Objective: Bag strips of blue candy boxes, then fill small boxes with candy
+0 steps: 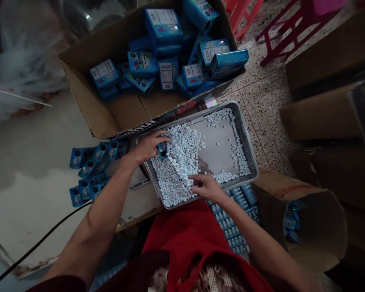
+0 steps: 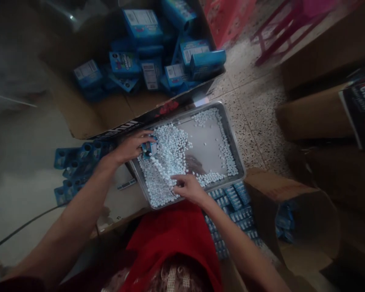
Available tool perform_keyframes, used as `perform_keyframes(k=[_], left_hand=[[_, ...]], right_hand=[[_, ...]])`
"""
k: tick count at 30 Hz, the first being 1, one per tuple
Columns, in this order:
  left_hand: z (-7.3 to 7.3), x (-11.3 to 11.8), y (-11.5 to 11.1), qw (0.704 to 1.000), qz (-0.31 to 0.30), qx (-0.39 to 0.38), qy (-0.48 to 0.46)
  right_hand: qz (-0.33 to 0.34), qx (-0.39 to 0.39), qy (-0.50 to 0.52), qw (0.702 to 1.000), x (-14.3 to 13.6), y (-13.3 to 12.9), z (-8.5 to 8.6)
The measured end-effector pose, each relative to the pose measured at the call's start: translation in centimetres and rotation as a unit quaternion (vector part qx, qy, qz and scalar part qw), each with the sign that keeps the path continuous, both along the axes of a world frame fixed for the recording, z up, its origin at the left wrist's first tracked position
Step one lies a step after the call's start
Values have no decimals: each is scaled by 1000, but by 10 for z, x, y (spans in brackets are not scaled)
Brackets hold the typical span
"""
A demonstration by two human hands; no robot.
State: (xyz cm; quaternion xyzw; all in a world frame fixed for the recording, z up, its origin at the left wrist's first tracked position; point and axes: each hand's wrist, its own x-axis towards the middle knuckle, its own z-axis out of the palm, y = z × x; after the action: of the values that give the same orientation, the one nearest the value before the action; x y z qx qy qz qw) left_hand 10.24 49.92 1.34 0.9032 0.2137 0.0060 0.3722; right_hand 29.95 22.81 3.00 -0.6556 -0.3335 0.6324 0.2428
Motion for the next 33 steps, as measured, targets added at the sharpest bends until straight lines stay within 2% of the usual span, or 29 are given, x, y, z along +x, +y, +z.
perform_keyframes(k=[1, 3, 7, 12, 15, 18, 23, 27, 33], left_hand=[[-7, 1, 4, 999, -18, -26, -19], [-11, -1, 7, 997, -27, -57, -36], [0, -11, -2, 997, -21, -57, -52], [13, -25, -22, 999, 11, -11, -49], [15, -30, -35, 998, 36, 2, -46], [10, -31, -44, 997, 53, -1, -55], [-1, -30, -51, 995, 65, -8, -77], [0, -27, -55, 993, 75, -16, -93], [-1, -22, -59, 982, 151, -52, -105]], right_hand=[[6, -8, 7, 1000, -2, 7, 7], [10, -32, 18, 999, -7, 21, 19], [15, -81, 19, 996, -14, 38, 36], [66, -110, 17, 992, -14, 51, 60], [92, -125, 2, 988, -12, 61, 73], [101, -147, 6, 984, -9, 68, 84], [79, -166, 29, 983, -2, 65, 96], [60, -164, 34, 984, 1, 60, 102], [46, -164, 51, 984, 5, 50, 108]])
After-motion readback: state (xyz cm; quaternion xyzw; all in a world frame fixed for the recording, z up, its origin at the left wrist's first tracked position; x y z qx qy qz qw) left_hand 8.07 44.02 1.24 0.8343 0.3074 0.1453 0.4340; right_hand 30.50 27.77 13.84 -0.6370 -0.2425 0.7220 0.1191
